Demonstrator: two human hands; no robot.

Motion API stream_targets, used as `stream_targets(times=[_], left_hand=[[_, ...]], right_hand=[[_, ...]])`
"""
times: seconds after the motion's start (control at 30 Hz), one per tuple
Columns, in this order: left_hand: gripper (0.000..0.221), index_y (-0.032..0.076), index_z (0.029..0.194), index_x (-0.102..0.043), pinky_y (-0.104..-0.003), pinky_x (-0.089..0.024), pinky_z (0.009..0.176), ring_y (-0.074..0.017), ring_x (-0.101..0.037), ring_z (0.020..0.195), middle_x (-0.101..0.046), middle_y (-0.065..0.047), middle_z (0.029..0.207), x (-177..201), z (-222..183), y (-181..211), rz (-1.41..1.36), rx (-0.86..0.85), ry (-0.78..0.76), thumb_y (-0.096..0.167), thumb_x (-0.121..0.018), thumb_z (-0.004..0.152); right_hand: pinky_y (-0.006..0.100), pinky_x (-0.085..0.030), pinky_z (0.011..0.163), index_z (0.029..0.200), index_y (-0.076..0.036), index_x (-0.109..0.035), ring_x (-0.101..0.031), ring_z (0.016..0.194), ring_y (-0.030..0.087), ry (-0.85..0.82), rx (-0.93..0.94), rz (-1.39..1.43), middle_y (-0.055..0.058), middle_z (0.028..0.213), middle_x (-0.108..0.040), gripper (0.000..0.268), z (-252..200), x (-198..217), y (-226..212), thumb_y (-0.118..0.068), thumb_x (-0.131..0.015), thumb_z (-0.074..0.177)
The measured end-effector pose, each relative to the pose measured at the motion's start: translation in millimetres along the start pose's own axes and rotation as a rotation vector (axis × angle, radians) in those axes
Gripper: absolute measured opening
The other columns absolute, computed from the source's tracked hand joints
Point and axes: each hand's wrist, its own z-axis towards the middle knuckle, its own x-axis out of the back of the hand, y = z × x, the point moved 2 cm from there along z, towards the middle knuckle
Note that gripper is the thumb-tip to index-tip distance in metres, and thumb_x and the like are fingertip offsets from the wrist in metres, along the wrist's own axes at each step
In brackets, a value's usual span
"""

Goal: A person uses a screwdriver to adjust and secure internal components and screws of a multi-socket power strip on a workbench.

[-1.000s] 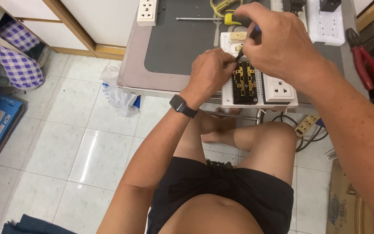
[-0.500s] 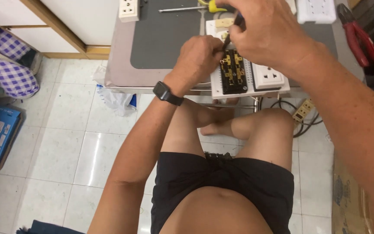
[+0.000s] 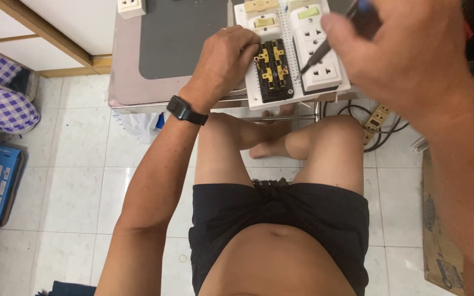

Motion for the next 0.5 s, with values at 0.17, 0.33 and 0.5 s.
stream_targets(times=[0.17, 0.33, 0.5], left_hand=[[0.007, 0.003, 0.084, -0.060, -0.038, -0.043, 0.063, -0.0270, -0.055, 0.069, -0.064, -0.009, 0.078, 6.2, 3.2, 3.4, -0.058, -0.057, -0.057, -0.002, -0.055, 0.088], [0.011, 0.004, 0.082, -0.057, -0.042, -0.041, 0.056, -0.0310, -0.054, 0.065, -0.061, -0.011, 0.077, -2.1, 5.1, -3.6, 0.083, 0.001, -0.083, 0.004, -0.055, 0.092], [0.007, 0.005, 0.087, -0.058, -0.040, -0.043, 0.060, -0.0284, -0.053, 0.068, -0.059, -0.009, 0.081, -6.4, -1.6, -2.5, 0.084, -0.032, -0.011, 0.003, -0.056, 0.094]], right_hand=[[0.039, -0.042, 0.060, 0.128, 0.002, -0.076, -0.057, 0.064, 0.026, 0.035, 0.030, 0.149, 0.011, 0.083, -0.067, 0.026, -9.9, -3.3, -13.3, -0.008, -0.080, 0.104], [0.038, -0.036, 0.058, 0.124, 0.002, -0.073, -0.044, 0.054, 0.023, 0.048, -0.015, 0.220, 0.006, 0.064, -0.053, 0.022, -9.4, -7.7, -16.5, -0.002, -0.077, 0.103], [0.040, -0.041, 0.061, 0.125, -0.001, -0.070, -0.053, 0.059, 0.028, 0.020, -0.021, 0.227, 0.009, 0.072, -0.061, 0.025, -8.5, -13.4, -15.4, -0.007, -0.077, 0.101]])
